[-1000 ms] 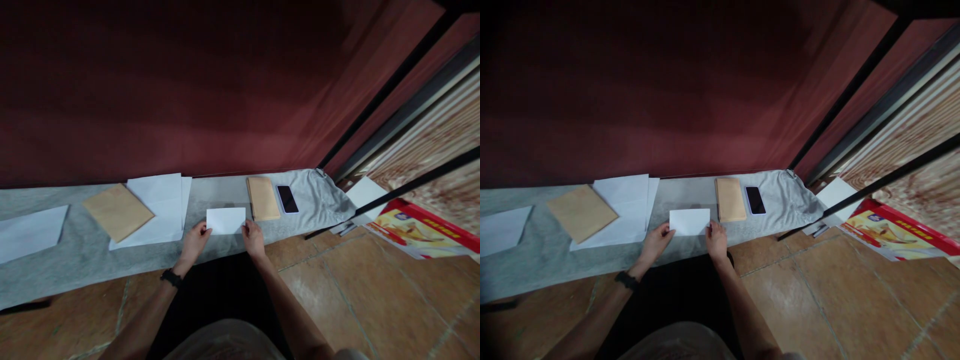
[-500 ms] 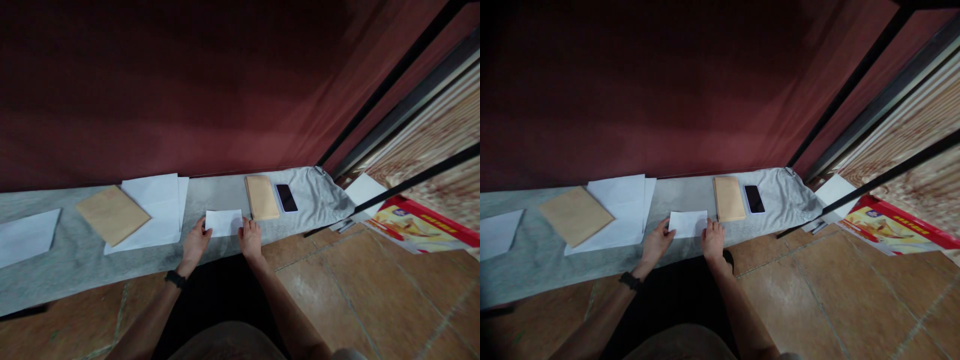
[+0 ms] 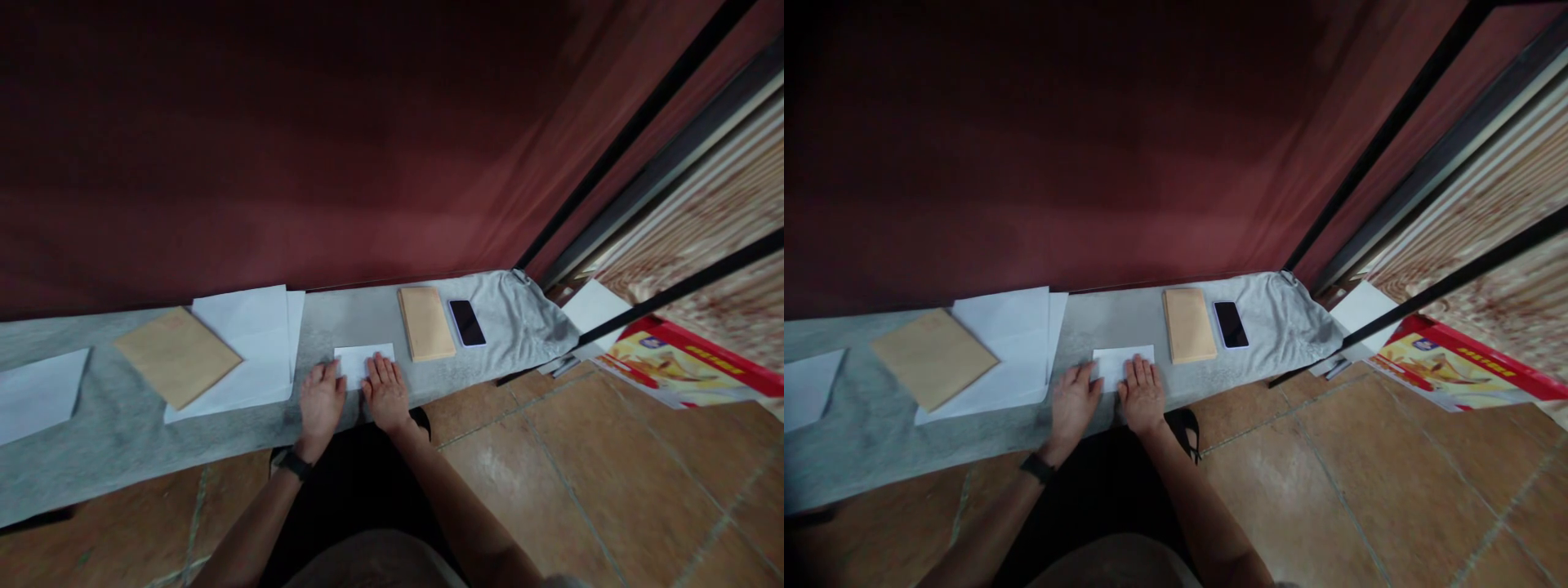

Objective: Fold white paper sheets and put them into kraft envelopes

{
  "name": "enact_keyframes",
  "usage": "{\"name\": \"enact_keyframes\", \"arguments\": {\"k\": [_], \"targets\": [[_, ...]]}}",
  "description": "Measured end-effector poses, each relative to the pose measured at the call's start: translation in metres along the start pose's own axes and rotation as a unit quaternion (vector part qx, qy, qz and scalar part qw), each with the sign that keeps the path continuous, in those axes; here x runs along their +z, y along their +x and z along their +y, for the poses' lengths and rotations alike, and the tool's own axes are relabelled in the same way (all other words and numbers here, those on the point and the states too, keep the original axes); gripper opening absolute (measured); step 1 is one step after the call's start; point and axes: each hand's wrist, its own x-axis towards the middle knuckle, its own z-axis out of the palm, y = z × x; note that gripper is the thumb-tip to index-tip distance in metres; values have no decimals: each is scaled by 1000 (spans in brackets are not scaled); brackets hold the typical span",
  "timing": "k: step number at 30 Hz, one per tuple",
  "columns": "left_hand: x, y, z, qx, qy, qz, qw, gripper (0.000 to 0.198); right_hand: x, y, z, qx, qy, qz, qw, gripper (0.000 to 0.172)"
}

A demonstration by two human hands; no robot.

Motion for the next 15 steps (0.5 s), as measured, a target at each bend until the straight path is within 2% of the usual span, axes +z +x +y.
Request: {"name": "enact_keyframes", "arguments": {"k": [2,5,9,15], "targets": [[11,-4,5,80,-15,24,996,44,0,-1,1,-2,-3,-7,1000,54],[29,-10,16,157,-42,-13,987,51,-1,-1,1,-10,-8,-18,1000,56],[42,-15,19,145,-23,-41,988,61,-1,-1,4,-6,-5,-7,1000,58],[40,-18,0,111,-4,-1,994,64,-4,-4,19,12,-13,28,999,56]]}}
